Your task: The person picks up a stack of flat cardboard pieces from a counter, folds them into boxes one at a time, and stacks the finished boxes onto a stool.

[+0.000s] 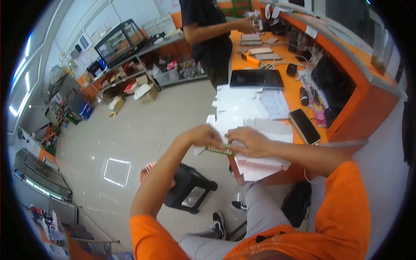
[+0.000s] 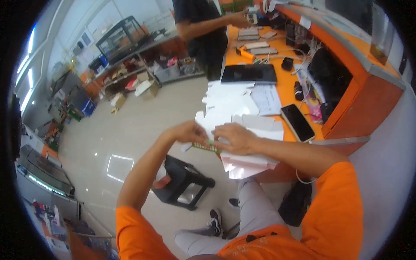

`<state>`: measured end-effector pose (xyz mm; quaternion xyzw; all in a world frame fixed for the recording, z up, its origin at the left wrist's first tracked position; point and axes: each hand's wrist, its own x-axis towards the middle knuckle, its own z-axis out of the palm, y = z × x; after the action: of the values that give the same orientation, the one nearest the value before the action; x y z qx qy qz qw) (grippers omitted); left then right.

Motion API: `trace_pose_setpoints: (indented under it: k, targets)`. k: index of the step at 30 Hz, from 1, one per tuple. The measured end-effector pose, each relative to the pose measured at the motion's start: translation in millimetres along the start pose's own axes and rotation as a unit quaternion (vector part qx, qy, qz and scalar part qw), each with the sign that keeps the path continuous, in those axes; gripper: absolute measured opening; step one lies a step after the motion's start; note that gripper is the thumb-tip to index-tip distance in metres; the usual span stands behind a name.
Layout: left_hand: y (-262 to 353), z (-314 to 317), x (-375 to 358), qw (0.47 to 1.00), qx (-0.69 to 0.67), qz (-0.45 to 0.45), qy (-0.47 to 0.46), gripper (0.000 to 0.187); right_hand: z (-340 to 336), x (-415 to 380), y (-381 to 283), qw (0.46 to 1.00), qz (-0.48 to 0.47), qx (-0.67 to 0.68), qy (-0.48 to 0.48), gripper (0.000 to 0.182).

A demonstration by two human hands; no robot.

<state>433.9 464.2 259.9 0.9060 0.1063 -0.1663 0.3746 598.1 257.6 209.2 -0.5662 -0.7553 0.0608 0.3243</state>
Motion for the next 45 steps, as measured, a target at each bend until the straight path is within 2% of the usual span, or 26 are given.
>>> trace_pose_setpoints:
  k: [1,2,4,5,6,7,9,13,16,18,19,20,22,24,25,27,28,30,34,36,39,45]
  targets:
    - [-4.7,14.5,-10.2,0.998,-0.044,0.014,0.052,0.021,-1.4,-2.9,-1.7,1.0,0.001,-0.008,-0.001,0.035]
    - [1.4,31.8,-19.3,0.99,-0.034,0.035,0.131,0.024,-2.5,-0.7,-3.6,1.0,0.002,-0.013,0.0,0.036]
    - [17.3,65.1,-29.2,0.943,0.114,0.104,0.296,0.028,-9.7,3.6,-9.6,1.0,0.004,0.008,-0.01,0.036]
    - [18.2,75.6,-27.9,0.916,0.204,0.117,0.324,0.026,-11.5,3.7,-11.3,0.999,0.012,0.039,-0.03,0.037]
    - [24.6,80.6,-27.5,0.882,0.291,0.128,0.348,0.025,-11.1,3.4,-11.8,0.999,0.013,0.037,-0.029,0.037]
    - [29.9,83.4,-25.5,0.883,0.288,0.129,0.348,0.025,-8.9,1.7,-13.0,0.998,0.027,0.042,-0.027,0.036]
    - [41.1,80.5,-20.2,0.867,0.34,0.069,0.358,0.022,-8.2,0.2,-12.2,0.998,0.04,0.043,-0.024,0.036]
    - [29.7,85.7,-6.6,0.864,0.316,0.065,0.386,0.024,-6.0,1.7,-9.8,0.997,0.068,0.042,-0.002,0.035]
    - [9.3,87.4,11.4,0.857,0.28,0.101,0.42,0.033,-4.8,2.4,-7.0,0.997,0.068,0.026,0.007,0.034]
    - [-6.9,94.5,22.0,0.814,0.367,0.076,0.443,0.044,-0.2,4.8,0.1,0.999,0.042,0.005,0.021,0.031]
    - [-6.0,97.7,18.6,0.839,0.344,0.056,0.417,0.046,6.2,3.6,4.6,0.999,0.029,0.0,0.026,0.03]
    - [-6.1,91.1,19.0,0.862,0.318,0.034,0.392,0.049,-2.6,5.1,-6.7,0.998,0.057,0.004,0.007,0.028]
    - [17.1,58.0,3.7,0.936,0.192,-0.021,0.295,0.051,-6.3,5.0,-6.4,0.998,0.03,0.044,0.024,0.034]
    - [40.1,16.3,7.1,0.934,0.224,-0.039,0.276,0.067,-3.4,3.7,-5.0,0.998,0.011,0.037,0.043,0.039]
    - [40.0,4.9,20.6,0.934,0.226,-0.04,0.274,0.067,-2.4,2.1,-4.9,0.998,0.011,0.04,0.045,0.039]
    - [41.5,-8.3,49.6,0.943,0.284,-0.027,0.172,0.08,-3.3,0.7,-4.3,0.998,-0.005,0.022,0.063,0.043]
    - [41.6,-11.3,60.4,0.941,0.287,-0.027,0.178,0.08,-5.5,0.8,-5.0,0.998,-0.01,0.017,0.065,0.043]
    - [46.6,-23.1,77.0,0.951,0.302,-0.034,0.054,0.085,-7.0,-0.3,-7.6,0.998,0.009,0.039,0.042,0.045]
    - [56.6,-41.0,84.4,0.968,0.241,-0.069,0.009,0.078,-5.4,-1.2,-4.9,0.999,0.017,0.025,0.037,0.046]
    - [62.8,-44.0,88.5,0.961,0.265,-0.079,-0.013,0.077,-4.4,0.6,-3.2,0.998,0.009,0.032,0.049,0.045]
    - [61.1,-40.2,94.9,0.946,0.32,-0.047,-0.025,0.077,-11.2,-1.3,-8.0,0.999,0.016,0.038,0.017,0.039]
    - [83.6,-42.9,84.9,0.933,0.35,-0.084,-0.031,0.074,-9.5,0.6,-6.7,0.999,0.035,0.023,0.004,0.037]
